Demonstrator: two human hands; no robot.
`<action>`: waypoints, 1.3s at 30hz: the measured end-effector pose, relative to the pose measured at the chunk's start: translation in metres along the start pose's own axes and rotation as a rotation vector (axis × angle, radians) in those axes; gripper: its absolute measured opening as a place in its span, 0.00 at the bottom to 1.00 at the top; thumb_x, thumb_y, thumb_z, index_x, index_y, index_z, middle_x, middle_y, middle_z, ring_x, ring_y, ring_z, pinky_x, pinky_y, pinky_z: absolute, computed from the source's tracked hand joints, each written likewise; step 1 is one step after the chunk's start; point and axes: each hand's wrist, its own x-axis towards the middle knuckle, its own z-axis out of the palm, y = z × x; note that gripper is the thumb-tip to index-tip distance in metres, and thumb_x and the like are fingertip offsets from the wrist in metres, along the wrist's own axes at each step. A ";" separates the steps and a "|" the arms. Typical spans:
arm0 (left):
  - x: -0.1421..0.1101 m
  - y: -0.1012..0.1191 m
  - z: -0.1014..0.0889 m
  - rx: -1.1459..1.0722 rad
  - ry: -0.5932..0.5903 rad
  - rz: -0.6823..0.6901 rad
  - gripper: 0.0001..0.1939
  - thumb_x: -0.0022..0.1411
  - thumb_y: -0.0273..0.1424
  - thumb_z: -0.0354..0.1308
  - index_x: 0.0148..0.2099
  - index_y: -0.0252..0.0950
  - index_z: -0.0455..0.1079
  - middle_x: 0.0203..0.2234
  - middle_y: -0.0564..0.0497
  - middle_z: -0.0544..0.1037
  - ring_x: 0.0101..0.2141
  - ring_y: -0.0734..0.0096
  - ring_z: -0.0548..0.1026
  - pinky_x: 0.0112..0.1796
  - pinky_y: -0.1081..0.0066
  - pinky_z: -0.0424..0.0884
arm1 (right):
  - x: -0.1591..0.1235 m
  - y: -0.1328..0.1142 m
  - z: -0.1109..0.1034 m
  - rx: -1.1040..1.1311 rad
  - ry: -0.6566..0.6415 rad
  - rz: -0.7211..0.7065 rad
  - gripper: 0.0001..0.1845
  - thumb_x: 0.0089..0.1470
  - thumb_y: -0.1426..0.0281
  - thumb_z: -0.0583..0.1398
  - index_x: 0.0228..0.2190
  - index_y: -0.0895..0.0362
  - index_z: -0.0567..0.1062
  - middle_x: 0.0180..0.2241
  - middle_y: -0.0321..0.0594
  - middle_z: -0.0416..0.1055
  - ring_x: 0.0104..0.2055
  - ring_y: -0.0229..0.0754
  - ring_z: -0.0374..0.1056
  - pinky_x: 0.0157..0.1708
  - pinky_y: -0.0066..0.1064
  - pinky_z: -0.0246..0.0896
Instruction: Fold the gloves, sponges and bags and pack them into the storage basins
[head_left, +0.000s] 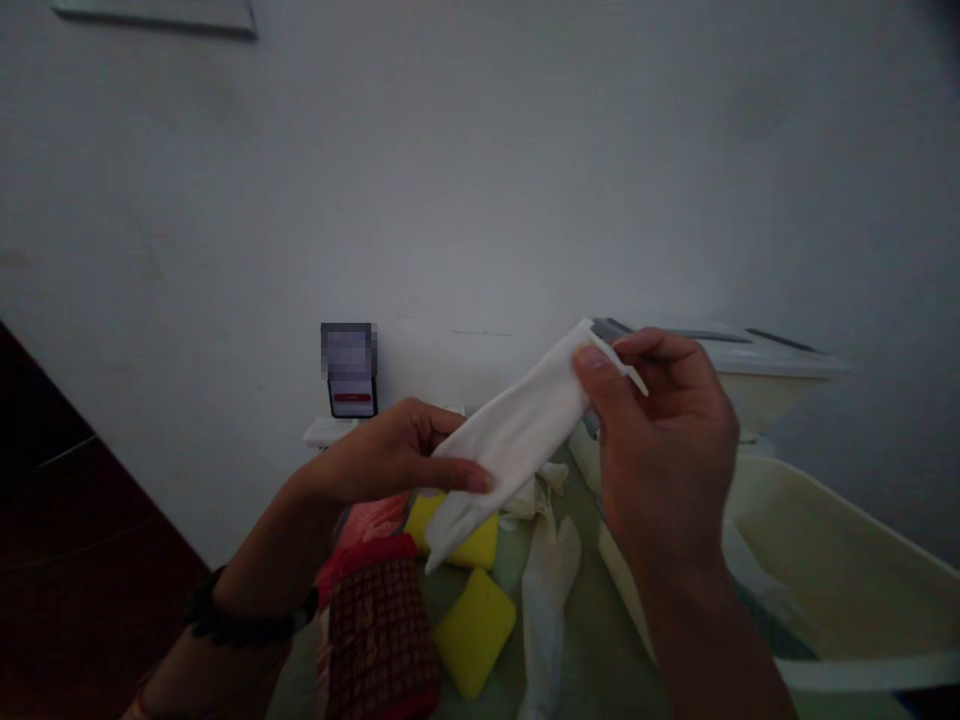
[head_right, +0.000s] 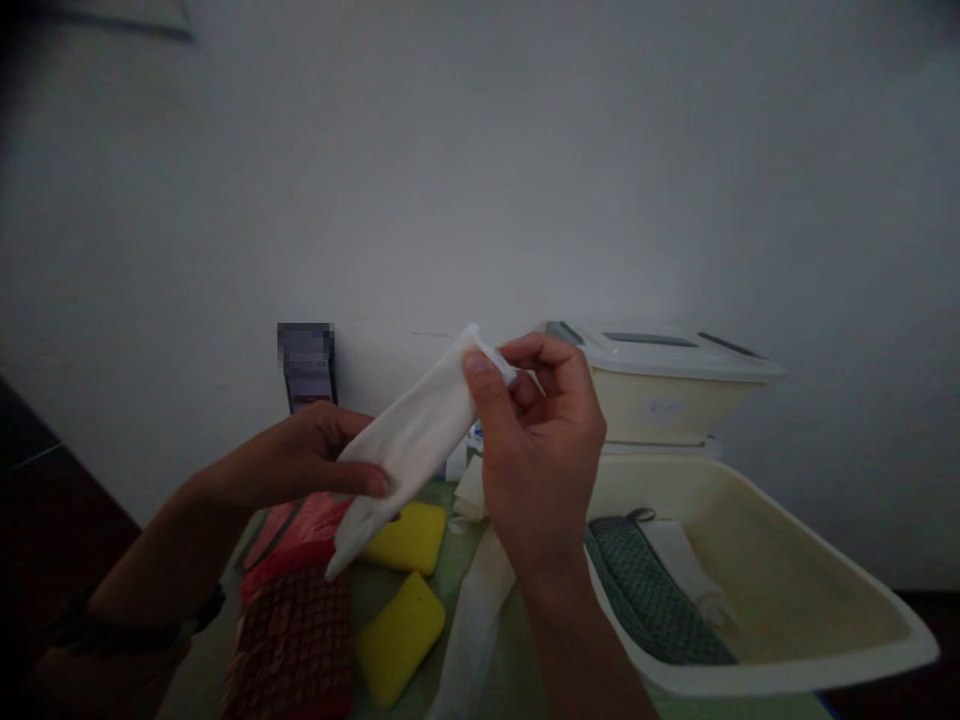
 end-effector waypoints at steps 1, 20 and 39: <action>-0.002 0.001 -0.002 -0.012 0.002 0.004 0.02 0.53 0.25 0.62 0.32 0.33 0.74 0.23 0.58 0.77 0.24 0.81 0.72 0.26 0.83 0.66 | 0.000 0.000 0.000 0.003 0.007 0.001 0.09 0.46 0.74 0.65 0.29 0.52 0.69 0.27 0.31 0.68 0.24 0.32 0.64 0.21 0.24 0.61; -0.008 -0.005 -0.011 0.032 0.123 0.041 0.13 0.54 0.38 0.62 0.34 0.32 0.70 0.22 0.55 0.74 0.24 0.77 0.70 0.25 0.80 0.65 | 0.001 -0.005 -0.002 0.002 -0.005 0.027 0.08 0.48 0.71 0.64 0.29 0.52 0.68 0.28 0.30 0.67 0.22 0.30 0.62 0.18 0.22 0.60; -0.010 -0.001 -0.009 -0.148 -0.058 0.051 0.06 0.53 0.28 0.65 0.35 0.33 0.75 0.26 0.54 0.81 0.28 0.76 0.76 0.31 0.79 0.69 | 0.001 -0.005 -0.003 -0.025 -0.002 0.014 0.07 0.50 0.71 0.63 0.30 0.51 0.68 0.29 0.31 0.67 0.23 0.30 0.63 0.18 0.22 0.59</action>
